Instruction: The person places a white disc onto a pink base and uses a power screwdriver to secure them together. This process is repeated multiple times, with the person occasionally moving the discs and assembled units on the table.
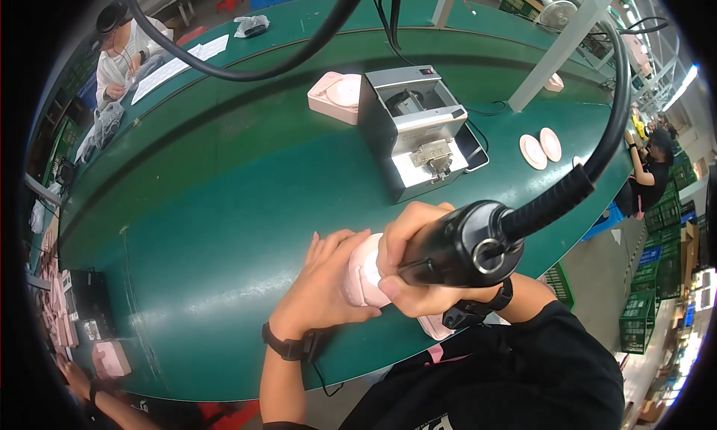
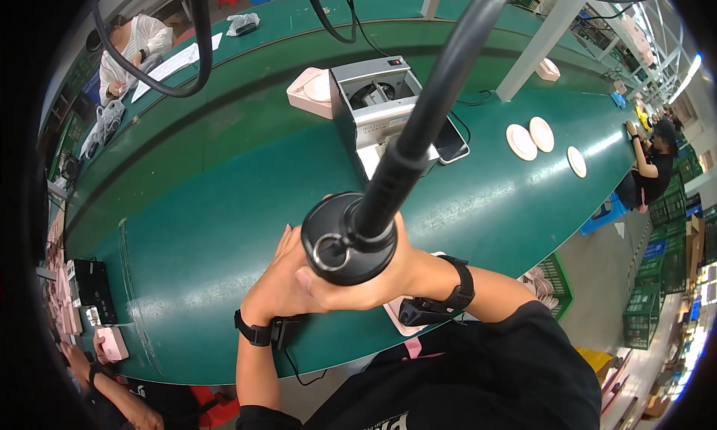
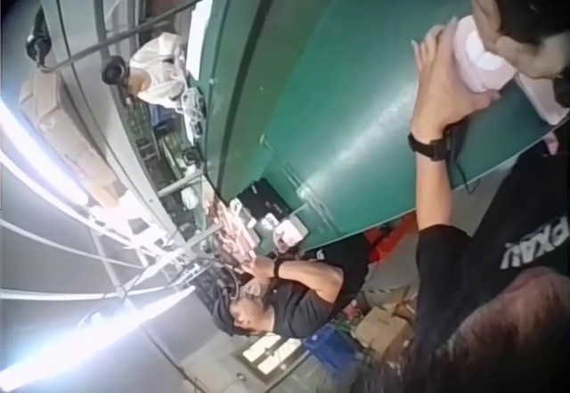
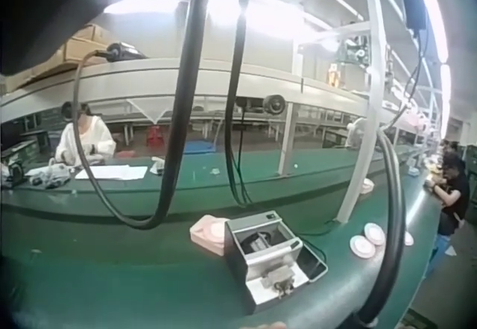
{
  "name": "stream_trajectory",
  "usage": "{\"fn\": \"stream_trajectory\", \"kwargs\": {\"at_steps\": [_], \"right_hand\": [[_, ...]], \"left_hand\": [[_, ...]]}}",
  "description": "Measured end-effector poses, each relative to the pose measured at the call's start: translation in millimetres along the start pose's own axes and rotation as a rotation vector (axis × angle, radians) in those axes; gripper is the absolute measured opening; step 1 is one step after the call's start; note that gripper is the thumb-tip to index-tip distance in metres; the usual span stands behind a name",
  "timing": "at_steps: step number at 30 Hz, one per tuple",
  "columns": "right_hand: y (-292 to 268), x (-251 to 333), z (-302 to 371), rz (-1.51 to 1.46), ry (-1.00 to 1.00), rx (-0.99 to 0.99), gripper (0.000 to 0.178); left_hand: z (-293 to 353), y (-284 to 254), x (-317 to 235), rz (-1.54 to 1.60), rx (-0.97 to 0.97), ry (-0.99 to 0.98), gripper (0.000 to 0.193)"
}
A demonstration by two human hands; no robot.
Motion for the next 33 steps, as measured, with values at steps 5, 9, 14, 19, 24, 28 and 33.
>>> {"fn": "stream_trajectory", "kwargs": {"at_steps": [5, 9, 14, 19, 24, 28, 33], "right_hand": [[4, 8, -4, 0.054, -0.061, -0.001, 0.035], [2, 5, -1, 0.091, -0.119, -0.029, 0.035], [-3, 7, 1, 0.109, -0.145, -0.038, 0.034], [-39, 1, -1, -0.072, -0.143, -0.223, 0.029], [-133, 0, -18, 0.373, -0.199, -0.469, 0.021], [-154, -8, -27, 0.344, -0.228, -0.530, 0.019], [-144, -12, -17, 0.183, -0.122, -0.533, 0.018]], "left_hand": [[8, 0, 0, -0.076, -0.065, 0.015, 0.116], [11, 1, -14, -0.217, -0.133, 0.035, 0.123], [4, 15, -4, -0.196, -0.110, 0.044, 0.120], [0, -21, 10, -0.224, -0.245, -0.102, 0.113], [19, -63, 26, -0.387, -1.058, -0.246, 0.074], [14, -32, 3, -0.292, -0.914, -0.021, 0.067], [9, 37, -43, -0.143, -0.491, 0.249, 0.077]]}}
Point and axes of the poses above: each hand's wrist, its own z-axis away from the middle knuckle, its own y-axis out of the palm, x = y × z, the point moved 7 cm from there along -z, towards the middle knuckle, and after that the axes turned 10 degrees about -y, right-handed, at the moved point
